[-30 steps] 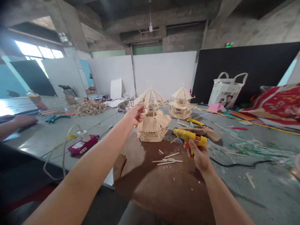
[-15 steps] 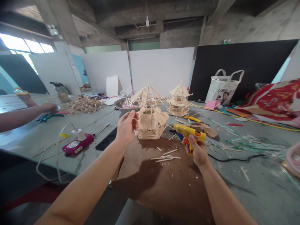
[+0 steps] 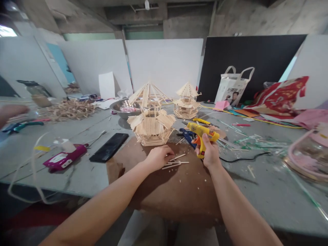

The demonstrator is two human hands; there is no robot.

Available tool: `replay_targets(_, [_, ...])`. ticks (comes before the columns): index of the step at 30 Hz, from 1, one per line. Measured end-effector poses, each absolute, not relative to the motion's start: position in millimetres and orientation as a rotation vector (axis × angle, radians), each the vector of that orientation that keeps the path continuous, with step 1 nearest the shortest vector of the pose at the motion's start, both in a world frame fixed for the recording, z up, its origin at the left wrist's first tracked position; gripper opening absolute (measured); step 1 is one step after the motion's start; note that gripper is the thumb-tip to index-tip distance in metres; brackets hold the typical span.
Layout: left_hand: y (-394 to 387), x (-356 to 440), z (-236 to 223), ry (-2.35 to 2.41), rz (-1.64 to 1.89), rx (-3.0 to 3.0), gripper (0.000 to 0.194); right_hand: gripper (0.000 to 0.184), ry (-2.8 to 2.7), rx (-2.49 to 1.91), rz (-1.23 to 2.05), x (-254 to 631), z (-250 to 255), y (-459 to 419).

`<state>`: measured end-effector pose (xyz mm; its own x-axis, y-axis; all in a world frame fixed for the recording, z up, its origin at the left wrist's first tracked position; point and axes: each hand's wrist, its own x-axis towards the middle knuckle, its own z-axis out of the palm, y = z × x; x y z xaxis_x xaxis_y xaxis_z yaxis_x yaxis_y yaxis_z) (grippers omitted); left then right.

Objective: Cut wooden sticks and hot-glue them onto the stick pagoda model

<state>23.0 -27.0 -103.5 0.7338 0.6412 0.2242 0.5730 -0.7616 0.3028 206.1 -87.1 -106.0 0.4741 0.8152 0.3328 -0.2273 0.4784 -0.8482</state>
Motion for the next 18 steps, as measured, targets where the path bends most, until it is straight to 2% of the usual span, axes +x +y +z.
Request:
replay_targets(8, [-39, 37, -108, 1.053, 0.204, 2.936, 0.023, 0.03, -0.854, -0.867, 0.707, 205, -107, -87])
replay_targets(18, [-29, 31, -114, 1.04, 0.305, 2.801, 0.019, 0.029, -0.877, -0.887, 0.676, 204, -108, -86])
